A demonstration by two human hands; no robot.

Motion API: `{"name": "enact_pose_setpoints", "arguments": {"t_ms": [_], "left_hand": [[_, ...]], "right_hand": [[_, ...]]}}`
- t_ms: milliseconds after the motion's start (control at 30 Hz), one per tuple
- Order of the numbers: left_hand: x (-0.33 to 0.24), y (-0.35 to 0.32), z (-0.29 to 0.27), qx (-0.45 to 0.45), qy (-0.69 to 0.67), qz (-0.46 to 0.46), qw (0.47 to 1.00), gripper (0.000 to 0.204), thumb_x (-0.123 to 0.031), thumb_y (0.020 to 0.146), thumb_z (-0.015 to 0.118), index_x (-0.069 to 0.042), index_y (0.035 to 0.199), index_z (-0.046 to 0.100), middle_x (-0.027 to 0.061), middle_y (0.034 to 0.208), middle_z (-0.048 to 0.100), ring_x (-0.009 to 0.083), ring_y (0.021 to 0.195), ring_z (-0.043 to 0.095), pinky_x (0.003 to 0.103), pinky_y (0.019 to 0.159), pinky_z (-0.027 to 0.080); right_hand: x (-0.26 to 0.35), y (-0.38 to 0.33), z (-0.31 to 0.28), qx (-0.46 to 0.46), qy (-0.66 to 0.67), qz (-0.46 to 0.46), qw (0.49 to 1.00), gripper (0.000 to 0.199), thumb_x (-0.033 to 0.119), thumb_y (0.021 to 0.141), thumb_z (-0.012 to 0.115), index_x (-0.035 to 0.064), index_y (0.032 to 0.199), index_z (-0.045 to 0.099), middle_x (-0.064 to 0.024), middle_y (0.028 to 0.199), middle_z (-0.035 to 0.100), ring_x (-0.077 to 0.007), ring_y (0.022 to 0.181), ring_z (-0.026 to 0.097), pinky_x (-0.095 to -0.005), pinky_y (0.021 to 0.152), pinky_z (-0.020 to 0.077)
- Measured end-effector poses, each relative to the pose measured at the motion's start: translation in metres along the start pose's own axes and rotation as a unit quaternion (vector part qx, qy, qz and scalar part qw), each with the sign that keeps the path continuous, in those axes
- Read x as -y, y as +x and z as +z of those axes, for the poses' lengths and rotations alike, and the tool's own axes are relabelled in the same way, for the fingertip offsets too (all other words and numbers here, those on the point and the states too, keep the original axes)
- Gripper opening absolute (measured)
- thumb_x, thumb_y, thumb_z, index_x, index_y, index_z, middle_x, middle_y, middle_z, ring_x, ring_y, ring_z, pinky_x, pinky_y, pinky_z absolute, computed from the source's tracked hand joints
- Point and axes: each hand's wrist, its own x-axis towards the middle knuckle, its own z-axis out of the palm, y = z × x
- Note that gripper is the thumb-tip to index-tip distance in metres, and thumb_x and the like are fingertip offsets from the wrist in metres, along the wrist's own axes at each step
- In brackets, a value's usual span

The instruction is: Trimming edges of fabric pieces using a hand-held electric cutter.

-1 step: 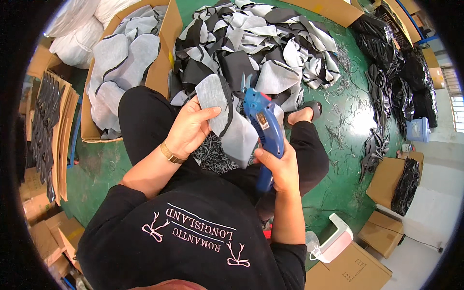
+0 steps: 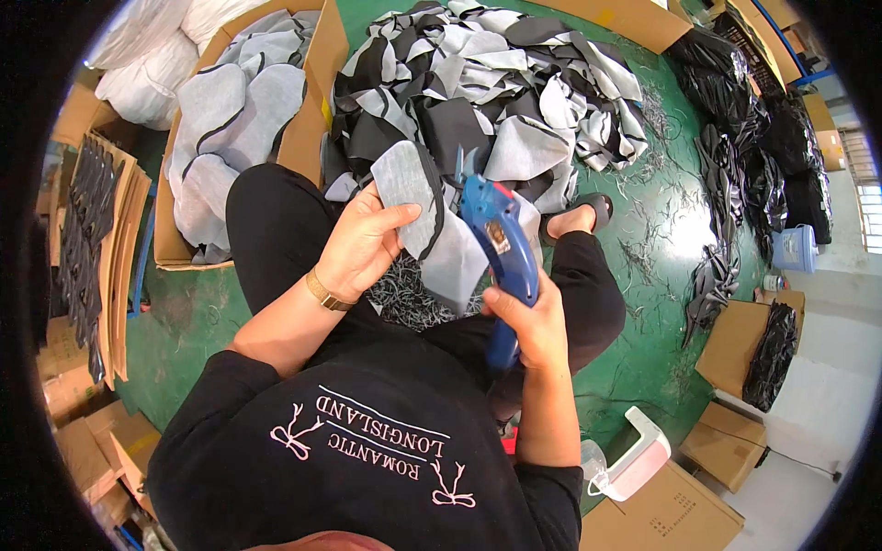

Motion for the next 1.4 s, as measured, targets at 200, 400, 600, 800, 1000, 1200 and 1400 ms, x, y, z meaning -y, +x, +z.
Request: {"name": "enact_pose_setpoints", "arguments": {"t_ms": [200, 400, 600, 800, 1000, 1200, 1400], "left_hand": [[0.0, 0.001, 0.004, -0.015, -0.02, 0.03, 0.999, 0.044, 0.012, 0.083, 0.052, -0.002, 0.124, 0.046, 0.0079, 0.111, 0.061, 0.017, 0.098, 0.062, 0.032, 0.086, 0.051], [0.002, -0.003, 0.0, 0.024, 0.011, 0.04, 0.999, 0.043, 0.009, 0.084, 0.055, -0.004, 0.124, 0.047, 0.0073, 0.115, 0.061, 0.0176, 0.103, 0.06, 0.033, 0.091, 0.048], [-0.003, -0.007, 0.007, 0.022, 0.069, 0.067, 0.995, 0.048, 0.01, 0.082, 0.055, -0.003, 0.127, 0.045, 0.0067, 0.118, 0.059, 0.0157, 0.106, 0.059, 0.032, 0.092, 0.047], [-0.004, -0.014, 0.017, 0.027, 0.099, 0.056, 0.993, 0.064, 0.016, 0.077, 0.053, -0.005, 0.136, 0.037, 0.0048, 0.126, 0.053, 0.0146, 0.112, 0.055, 0.029, 0.093, 0.046], [0.013, -0.027, 0.02, 0.07, 0.102, 0.001, 0.992, 0.071, 0.017, 0.076, 0.053, -0.007, 0.14, 0.032, 0.0048, 0.13, 0.05, 0.0153, 0.116, 0.053, 0.031, 0.096, 0.044], [-0.002, -0.03, 0.022, 0.152, 0.117, -0.093, 0.977, 0.052, -0.002, 0.085, 0.065, -0.007, 0.132, 0.044, 0.0006, 0.117, 0.058, 0.0097, 0.104, 0.056, 0.027, 0.089, 0.046], [-0.006, -0.01, 0.023, 0.117, 0.176, -0.041, 0.976, 0.024, -0.01, 0.088, 0.066, -0.003, 0.11, 0.06, 0.0017, 0.1, 0.066, 0.0084, 0.087, 0.061, 0.026, 0.078, 0.051]], "right_hand": [[-0.016, -0.032, -0.007, 0.03, -0.038, 0.061, 0.997, 0.038, 0.005, 0.07, 0.073, -0.0051, 0.102, 0.056, -0.0066, 0.077, 0.058, -0.0148, 0.057, 0.057, -0.0271, 0.052, 0.0476], [-0.02, -0.041, -0.01, 0.045, -0.016, 0.1, 0.994, 0.034, 0.002, 0.071, 0.072, -0.0047, 0.101, 0.057, -0.0067, 0.085, 0.06, -0.0123, 0.062, 0.057, -0.0262, 0.054, 0.0484], [-0.016, -0.032, -0.005, 0.046, 0.015, 0.094, 0.994, 0.035, 0.002, 0.07, 0.072, -0.004, 0.101, 0.058, -0.0069, 0.083, 0.06, -0.0129, 0.059, 0.057, -0.0265, 0.053, 0.048], [0.015, -0.011, 0.009, 0.004, 0.005, -0.029, 1.0, 0.039, 0.008, 0.069, 0.073, -0.0056, 0.101, 0.055, -0.0075, 0.075, 0.057, -0.0164, 0.057, 0.056, -0.0271, 0.054, 0.047], [0.035, 0.025, 0.024, -0.024, -0.097, -0.121, 0.988, 0.04, 0.014, 0.068, 0.081, -0.0008, 0.098, 0.059, -0.0009, 0.08, 0.06, -0.0082, 0.07, 0.055, -0.0232, 0.064, 0.0456], [0.029, 0.03, 0.033, -0.059, -0.213, -0.129, 0.967, 0.044, 0.013, 0.062, 0.077, -0.0007, 0.1, 0.059, -0.0047, 0.077, 0.06, -0.0131, 0.068, 0.056, -0.0282, 0.065, 0.047], [0.024, 0.026, 0.032, -0.001, -0.156, -0.11, 0.982, 0.037, 0.007, 0.069, 0.074, -0.0021, 0.101, 0.058, -0.0032, 0.081, 0.058, -0.0104, 0.068, 0.054, -0.0235, 0.064, 0.0455]]}}
